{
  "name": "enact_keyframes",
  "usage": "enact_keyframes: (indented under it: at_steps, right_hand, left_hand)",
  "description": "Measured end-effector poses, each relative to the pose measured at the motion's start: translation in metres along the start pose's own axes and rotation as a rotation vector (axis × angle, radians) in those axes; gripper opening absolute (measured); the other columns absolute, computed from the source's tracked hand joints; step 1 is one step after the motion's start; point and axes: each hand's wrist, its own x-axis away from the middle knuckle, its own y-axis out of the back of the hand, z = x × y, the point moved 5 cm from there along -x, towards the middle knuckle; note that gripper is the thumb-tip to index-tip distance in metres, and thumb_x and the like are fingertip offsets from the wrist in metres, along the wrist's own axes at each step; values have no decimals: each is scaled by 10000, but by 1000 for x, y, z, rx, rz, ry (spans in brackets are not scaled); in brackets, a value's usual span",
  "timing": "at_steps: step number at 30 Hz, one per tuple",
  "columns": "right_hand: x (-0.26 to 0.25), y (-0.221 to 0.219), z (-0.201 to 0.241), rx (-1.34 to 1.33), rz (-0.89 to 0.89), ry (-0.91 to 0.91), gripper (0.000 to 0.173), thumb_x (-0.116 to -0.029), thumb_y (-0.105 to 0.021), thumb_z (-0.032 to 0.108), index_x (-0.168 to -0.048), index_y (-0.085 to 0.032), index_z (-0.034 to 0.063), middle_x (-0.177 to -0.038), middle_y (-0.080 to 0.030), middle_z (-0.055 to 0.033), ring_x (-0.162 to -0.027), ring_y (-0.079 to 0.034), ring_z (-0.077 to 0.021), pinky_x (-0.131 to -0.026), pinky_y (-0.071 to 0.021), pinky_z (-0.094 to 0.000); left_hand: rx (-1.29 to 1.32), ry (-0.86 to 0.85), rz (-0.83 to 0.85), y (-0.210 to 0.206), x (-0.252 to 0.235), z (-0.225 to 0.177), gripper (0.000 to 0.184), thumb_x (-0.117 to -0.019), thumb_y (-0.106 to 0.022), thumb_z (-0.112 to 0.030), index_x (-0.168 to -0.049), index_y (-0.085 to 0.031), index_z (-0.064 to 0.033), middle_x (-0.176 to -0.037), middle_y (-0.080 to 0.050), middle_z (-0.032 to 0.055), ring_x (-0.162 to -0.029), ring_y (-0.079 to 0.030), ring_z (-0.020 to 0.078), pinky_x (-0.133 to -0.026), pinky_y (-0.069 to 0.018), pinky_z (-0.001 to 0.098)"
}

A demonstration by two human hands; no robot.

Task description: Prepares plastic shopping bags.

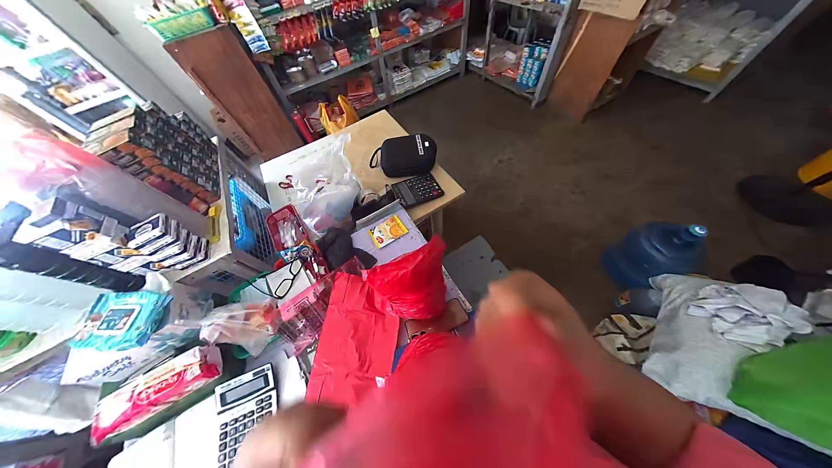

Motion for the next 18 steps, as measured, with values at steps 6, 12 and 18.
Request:
enact_keyframes:
  at_steps: [6, 12, 18]
  right_hand:
    - [-9, 133, -116, -28, -717, -504, 283, -1112, -414, 196, -1239, -595, 19, -978, -723, -94, -847, -724, -174, -788, -616, -341]
    - [2, 172, -143, 252, -812, -543, 220, -1069, -533, 143, -1127, -671, -18, -941, -707, -98, -832, -690, -152, -763, -586, -320]
    - [21, 202, -183, 318, -817, -705, 238, -1070, -536, 183, -1140, -688, 14, -878, -659, -40, -739, -587, -82, -667, -485, -258]
  left_hand:
    - [122, 323, -610, 72, -55, 156, 388, -1081, -260, -59, -1068, -642, -124, -869, -741, -117, -822, -684, -56, -790, -574, 157]
    - [69, 593, -750, 97, -43, 234, 341, -1091, -291, -11, -1375, -437, 106, -1082, -651, 48, -903, -607, -59, -849, -513, 144]
    - [-537, 803, -487, 124, -24, 271, 312, -1015, -453, 85, -1289, -493, 229, -1287, -564, 364, -1138, -579, 290, -981, -446, 309]
